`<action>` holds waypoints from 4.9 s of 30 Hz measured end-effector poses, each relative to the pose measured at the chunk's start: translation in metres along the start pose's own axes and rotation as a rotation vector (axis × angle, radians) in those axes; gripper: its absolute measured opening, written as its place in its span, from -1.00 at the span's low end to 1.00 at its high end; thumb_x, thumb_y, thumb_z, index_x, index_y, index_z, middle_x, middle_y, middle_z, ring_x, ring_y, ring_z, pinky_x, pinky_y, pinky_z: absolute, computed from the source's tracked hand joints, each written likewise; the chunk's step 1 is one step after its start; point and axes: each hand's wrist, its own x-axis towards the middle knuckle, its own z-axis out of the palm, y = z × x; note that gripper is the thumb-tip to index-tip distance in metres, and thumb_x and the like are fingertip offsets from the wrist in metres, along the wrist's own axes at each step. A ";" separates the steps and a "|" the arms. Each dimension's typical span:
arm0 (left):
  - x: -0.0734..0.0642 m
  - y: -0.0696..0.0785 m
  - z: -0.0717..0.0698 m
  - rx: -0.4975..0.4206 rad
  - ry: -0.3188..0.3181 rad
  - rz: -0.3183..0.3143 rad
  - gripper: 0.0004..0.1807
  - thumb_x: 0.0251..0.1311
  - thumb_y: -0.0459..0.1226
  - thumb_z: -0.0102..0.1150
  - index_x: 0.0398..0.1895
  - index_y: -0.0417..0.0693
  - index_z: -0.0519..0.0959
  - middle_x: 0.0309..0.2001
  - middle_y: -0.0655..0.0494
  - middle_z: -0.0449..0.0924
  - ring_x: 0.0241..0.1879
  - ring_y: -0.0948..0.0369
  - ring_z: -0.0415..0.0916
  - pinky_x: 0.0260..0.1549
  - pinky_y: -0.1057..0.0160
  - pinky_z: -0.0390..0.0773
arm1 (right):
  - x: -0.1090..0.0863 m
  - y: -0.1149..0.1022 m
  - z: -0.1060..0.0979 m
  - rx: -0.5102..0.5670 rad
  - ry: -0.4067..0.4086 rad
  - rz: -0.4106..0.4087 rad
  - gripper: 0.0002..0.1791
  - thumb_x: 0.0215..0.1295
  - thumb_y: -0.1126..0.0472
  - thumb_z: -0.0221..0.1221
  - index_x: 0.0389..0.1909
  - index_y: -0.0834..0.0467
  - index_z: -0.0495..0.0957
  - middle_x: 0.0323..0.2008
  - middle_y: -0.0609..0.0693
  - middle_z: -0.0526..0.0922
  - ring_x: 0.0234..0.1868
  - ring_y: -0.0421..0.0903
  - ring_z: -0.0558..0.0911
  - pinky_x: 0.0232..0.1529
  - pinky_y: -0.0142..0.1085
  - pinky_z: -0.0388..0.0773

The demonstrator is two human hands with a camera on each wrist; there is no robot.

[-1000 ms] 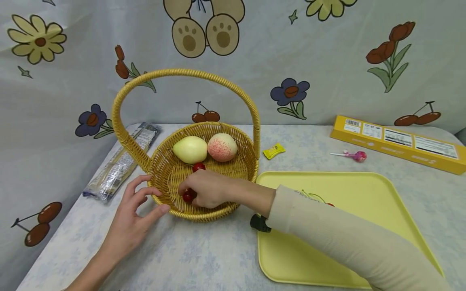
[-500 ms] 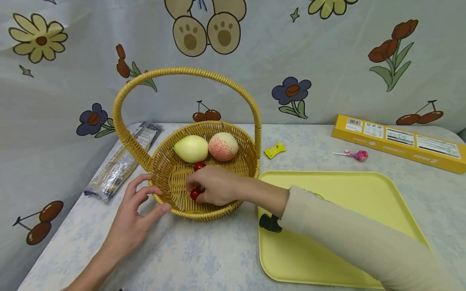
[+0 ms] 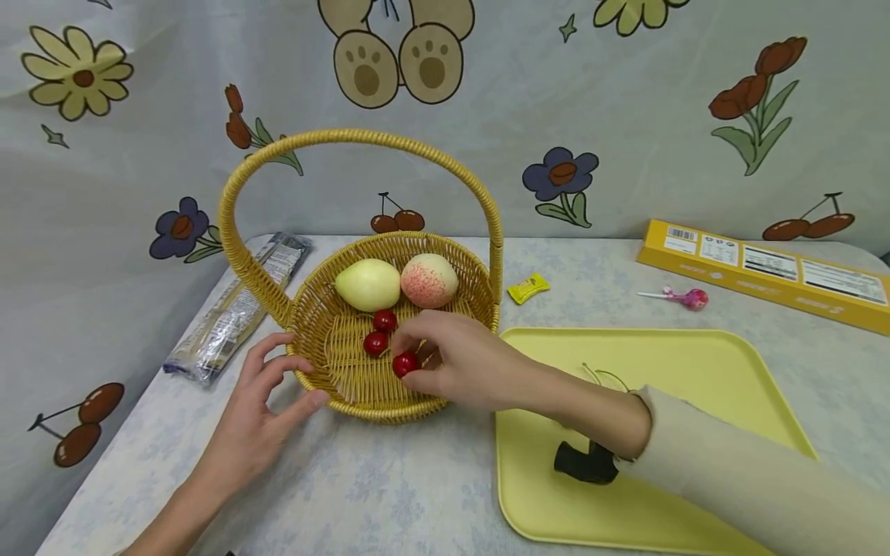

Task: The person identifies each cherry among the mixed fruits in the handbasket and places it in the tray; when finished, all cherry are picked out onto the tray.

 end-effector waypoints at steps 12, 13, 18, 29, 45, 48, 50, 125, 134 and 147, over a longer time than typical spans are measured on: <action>-0.001 0.003 0.000 0.058 0.006 -0.003 -0.72 0.15 -0.28 0.42 -0.15 -0.10 0.54 0.37 -0.04 0.16 0.34 -0.17 0.10 0.06 -0.38 0.30 | -0.061 0.002 -0.021 0.162 0.129 0.025 -0.70 0.19 0.45 0.31 -0.12 0.09 0.57 -0.17 -0.12 0.56 -0.10 -0.18 0.61 -0.16 -0.28 0.64; -0.001 0.003 0.000 0.057 0.005 -0.004 -0.72 0.15 -0.28 0.42 -0.14 -0.10 0.54 0.37 -0.04 0.15 0.34 -0.17 0.10 0.06 -0.38 0.31 | -0.065 0.004 -0.023 0.161 0.142 0.031 -0.70 0.18 0.46 0.32 -0.13 0.08 0.57 -0.17 -0.12 0.56 -0.10 -0.18 0.62 -0.16 -0.27 0.64; -0.001 0.004 -0.002 0.052 0.001 -0.001 -0.73 0.14 -0.29 0.42 -0.14 -0.10 0.54 0.37 -0.03 0.16 0.32 -0.14 0.12 0.04 -0.35 0.34 | -0.087 0.013 -0.036 0.183 0.194 0.130 -0.73 0.19 0.40 0.35 -0.17 0.05 0.56 -0.17 -0.08 0.59 -0.11 -0.10 0.64 -0.29 -0.26 0.65; 0.000 0.004 0.000 0.027 0.003 -0.020 -0.73 0.15 -0.30 0.41 -0.15 -0.12 0.55 0.38 -0.04 0.15 0.33 -0.13 0.11 0.04 -0.35 0.34 | -0.144 0.033 -0.062 0.120 0.244 0.356 -0.72 0.34 0.20 0.28 0.04 0.04 0.56 -0.07 -0.01 0.63 -0.15 -0.10 0.66 -0.26 -0.26 0.66; -0.002 0.004 0.000 0.031 0.012 -0.020 -0.76 0.17 -0.31 0.40 -0.17 -0.13 0.54 0.38 -0.06 0.16 0.33 -0.15 0.12 0.04 -0.37 0.34 | -0.203 0.079 -0.081 -0.144 0.240 0.486 -0.78 0.30 0.31 0.29 -0.06 0.12 0.58 -0.19 -0.08 0.63 -0.29 -0.26 0.64 -0.35 -0.38 0.60; -0.001 0.004 0.000 0.027 0.014 -0.016 -0.75 0.17 -0.31 0.40 -0.16 -0.12 0.54 0.38 -0.04 0.16 0.33 -0.14 0.12 0.03 -0.38 0.34 | -0.208 0.086 -0.081 -0.180 0.201 0.505 -0.75 0.24 0.31 0.33 -0.07 0.12 0.58 -0.20 -0.08 0.63 -0.30 -0.30 0.62 -0.35 -0.38 0.61; -0.001 0.004 0.000 0.027 0.015 -0.014 -0.75 0.16 -0.31 0.40 -0.16 -0.11 0.54 0.38 -0.04 0.16 0.33 -0.14 0.12 0.03 -0.39 0.34 | -0.211 0.090 -0.080 -0.199 0.175 0.506 -0.72 0.20 0.31 0.36 -0.07 0.13 0.58 -0.19 -0.08 0.63 -0.31 -0.31 0.62 -0.36 -0.37 0.61; -0.002 0.002 0.003 0.009 0.032 0.025 -0.77 0.16 -0.38 0.39 -0.20 -0.13 0.52 0.38 -0.06 0.16 0.30 -0.13 0.16 0.04 -0.29 0.37 | -0.171 0.039 -0.094 -0.462 0.205 0.300 -0.69 0.19 0.26 0.39 -0.04 0.04 0.64 -0.24 -0.26 0.64 -0.39 -0.39 0.53 -0.49 -0.41 0.55; -0.001 0.003 0.002 -0.007 0.017 0.009 -0.79 0.17 -0.36 0.38 -0.20 -0.16 0.54 0.37 -0.07 0.16 0.32 -0.14 0.13 0.03 -0.32 0.39 | -0.089 0.008 -0.061 -0.318 0.173 -0.006 -0.68 0.28 0.32 0.28 0.04 0.06 0.62 -0.08 -0.18 0.63 -0.26 -0.31 0.59 -0.34 -0.34 0.59; -0.002 0.004 0.001 -0.013 0.027 -0.022 -0.77 0.18 -0.34 0.38 -0.16 -0.19 0.54 0.43 -0.08 0.04 0.35 -0.17 0.06 0.02 -0.29 0.40 | 0.020 0.005 -0.003 -0.342 -0.068 -0.062 -0.66 0.28 0.30 0.26 0.08 0.15 0.61 -0.04 -0.02 0.61 -0.13 -0.13 0.55 -0.11 -0.27 0.51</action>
